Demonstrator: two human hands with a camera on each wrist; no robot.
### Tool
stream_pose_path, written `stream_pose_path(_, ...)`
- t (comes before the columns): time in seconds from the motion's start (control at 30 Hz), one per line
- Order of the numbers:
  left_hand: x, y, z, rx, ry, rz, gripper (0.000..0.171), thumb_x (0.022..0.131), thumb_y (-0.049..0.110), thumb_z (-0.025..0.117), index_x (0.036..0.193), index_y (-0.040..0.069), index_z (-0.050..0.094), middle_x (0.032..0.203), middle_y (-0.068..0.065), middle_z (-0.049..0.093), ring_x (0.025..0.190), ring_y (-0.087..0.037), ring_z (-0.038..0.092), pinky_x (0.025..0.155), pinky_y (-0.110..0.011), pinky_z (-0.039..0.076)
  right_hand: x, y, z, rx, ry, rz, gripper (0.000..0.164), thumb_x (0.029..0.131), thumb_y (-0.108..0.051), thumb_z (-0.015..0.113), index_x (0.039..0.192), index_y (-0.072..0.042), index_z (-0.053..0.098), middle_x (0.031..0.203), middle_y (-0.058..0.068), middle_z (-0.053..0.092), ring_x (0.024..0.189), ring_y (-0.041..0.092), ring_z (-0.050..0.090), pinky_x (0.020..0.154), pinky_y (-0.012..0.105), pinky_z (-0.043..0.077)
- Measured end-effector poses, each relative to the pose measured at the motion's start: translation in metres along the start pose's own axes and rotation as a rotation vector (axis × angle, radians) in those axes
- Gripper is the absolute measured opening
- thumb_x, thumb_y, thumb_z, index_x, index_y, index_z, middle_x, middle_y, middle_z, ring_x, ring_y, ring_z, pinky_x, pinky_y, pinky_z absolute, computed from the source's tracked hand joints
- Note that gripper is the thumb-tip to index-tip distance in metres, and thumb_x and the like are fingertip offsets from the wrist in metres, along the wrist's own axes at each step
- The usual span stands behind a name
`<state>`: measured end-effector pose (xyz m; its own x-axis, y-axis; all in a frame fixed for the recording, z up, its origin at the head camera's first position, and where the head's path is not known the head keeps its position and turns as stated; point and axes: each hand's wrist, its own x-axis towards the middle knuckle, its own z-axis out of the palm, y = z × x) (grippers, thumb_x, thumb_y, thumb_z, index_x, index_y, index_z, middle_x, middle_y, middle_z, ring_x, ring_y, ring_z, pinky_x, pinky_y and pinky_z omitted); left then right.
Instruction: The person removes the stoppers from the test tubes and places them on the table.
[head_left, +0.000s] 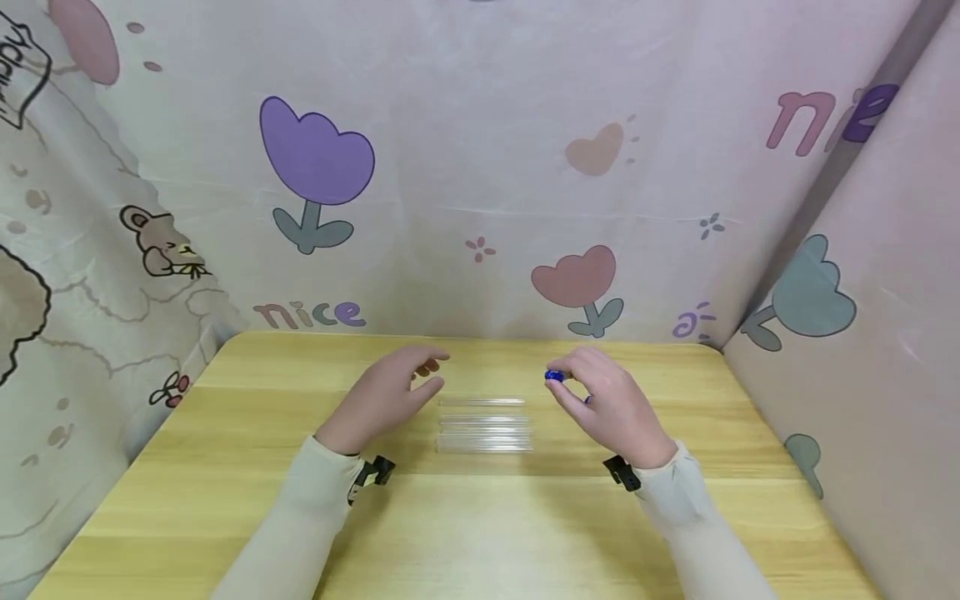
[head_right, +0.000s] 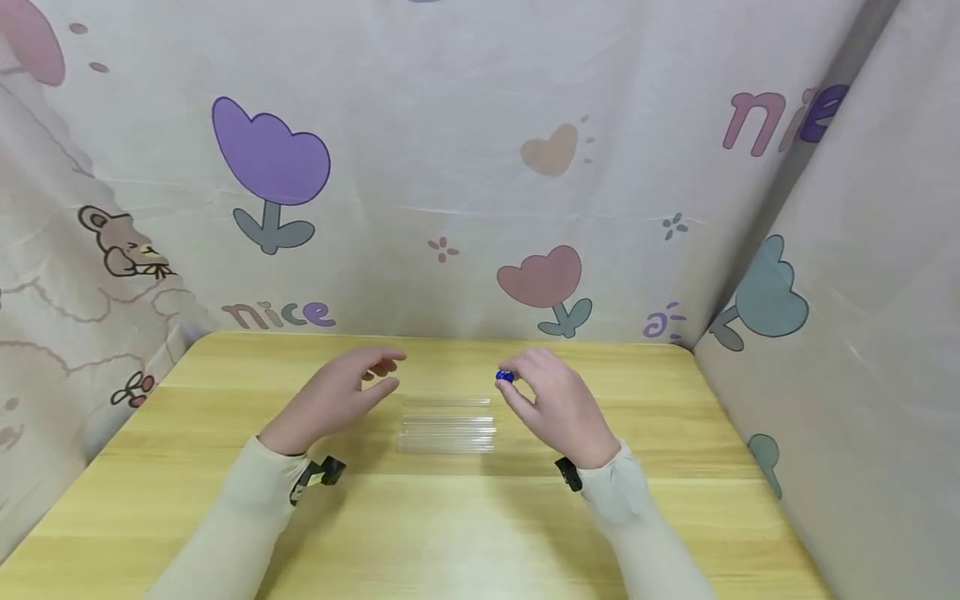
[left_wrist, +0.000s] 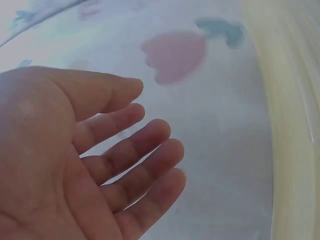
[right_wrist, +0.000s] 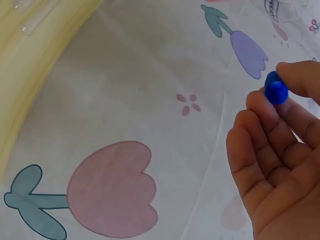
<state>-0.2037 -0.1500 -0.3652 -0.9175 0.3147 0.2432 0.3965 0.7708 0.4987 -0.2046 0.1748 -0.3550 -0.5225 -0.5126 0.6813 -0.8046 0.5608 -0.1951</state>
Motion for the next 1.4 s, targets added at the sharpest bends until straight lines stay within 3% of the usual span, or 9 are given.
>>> stream_pose_path(0.1,0.001,0.008,-0.003,-0.036,-0.030,0.021,0.040,0.102,0.027,0.066,0.140,0.015,0.062,0.127,-0.001,0.067,0.116,-0.023,0.064,0.097,-0.047,0.055,-0.002,0.002,0.001,0.001,-0.019,0.011,0.015,0.094,-0.008,0.070,0.109,-0.007,0.073,0.096,-0.003,0.069,0.086,0.011,0.062,0.072,0.029,0.053)
stream_pose_path(0.27,0.002,0.011,-0.005,0.025,-0.014,0.011,0.041,0.101,0.027,0.067,0.140,0.015,0.063,0.127,-0.002,0.068,0.117,-0.024,0.065,0.097,-0.047,0.055,-0.003,0.006,0.001,0.012,-0.074,0.052,0.013,0.096,-0.009,0.071,0.108,-0.010,0.073,0.099,-0.004,0.071,0.088,0.011,0.063,0.074,0.030,0.055)
stream_pose_path(0.5,0.004,0.011,-0.008,0.032,-0.005,-0.006,0.040,0.101,0.027,0.068,0.139,0.013,0.063,0.125,-0.004,0.069,0.116,-0.024,0.066,0.097,-0.047,0.055,-0.006,0.035,0.013,0.103,-0.260,0.294,0.010,0.096,-0.012,0.075,0.105,-0.014,0.072,0.101,-0.006,0.072,0.097,0.017,0.068,0.088,0.042,0.057)
stream_pose_path(0.63,0.006,0.012,-0.007,0.032,-0.014,-0.009,0.040,0.101,0.027,0.068,0.139,0.014,0.064,0.126,-0.003,0.069,0.115,-0.023,0.066,0.097,-0.046,0.055,-0.013,0.059,0.025,0.061,-0.366,0.370,0.005,0.095,-0.009,0.075,0.098,-0.010,0.071,0.098,-0.002,0.068,0.094,0.020,0.064,0.086,0.040,0.055)
stream_pose_path(0.77,0.007,0.011,-0.005,0.037,-0.020,-0.006,0.039,0.101,0.026,0.067,0.138,0.014,0.063,0.128,-0.004,0.068,0.115,-0.023,0.065,0.098,-0.046,0.055,-0.015,0.079,0.037,-0.062,-0.440,0.360,0.002,0.091,-0.007,0.075,0.092,-0.008,0.073,0.090,-0.001,0.069,0.086,0.021,0.064,0.086,0.045,0.054)
stream_pose_path(0.9,0.005,0.009,-0.004,0.036,-0.032,-0.009,0.039,0.101,0.025,0.068,0.138,0.014,0.064,0.127,-0.004,0.068,0.114,-0.023,0.066,0.098,-0.046,0.055,-0.019,0.090,0.051,-0.147,-0.489,0.336,0.006,0.086,-0.009,0.080,0.090,-0.011,0.076,0.087,-0.003,0.073,0.086,0.021,0.067,0.094,0.055,0.048)
stream_pose_path(1.2,0.001,0.006,0.001,0.059,-0.035,-0.008,0.036,0.100,0.023,0.070,0.134,0.014,0.066,0.124,-0.004,0.069,0.112,-0.023,0.067,0.095,-0.046,0.056,-0.025,0.091,0.067,-0.160,-0.565,0.325,0.011,0.086,-0.010,0.082,0.083,-0.015,0.072,0.081,-0.006,0.066,0.093,0.027,0.062,0.095,0.056,0.045)
stream_pose_path(1.4,0.000,0.006,0.001,0.059,-0.054,-0.017,0.036,0.100,0.023,0.069,0.135,0.013,0.065,0.123,-0.004,0.070,0.111,-0.022,0.067,0.096,-0.045,0.056,-0.027,0.087,0.061,-0.131,-0.517,0.337,0.008,0.089,-0.016,0.078,0.094,-0.011,0.073,0.095,0.003,0.066,0.112,0.036,0.058,0.105,0.058,0.039)
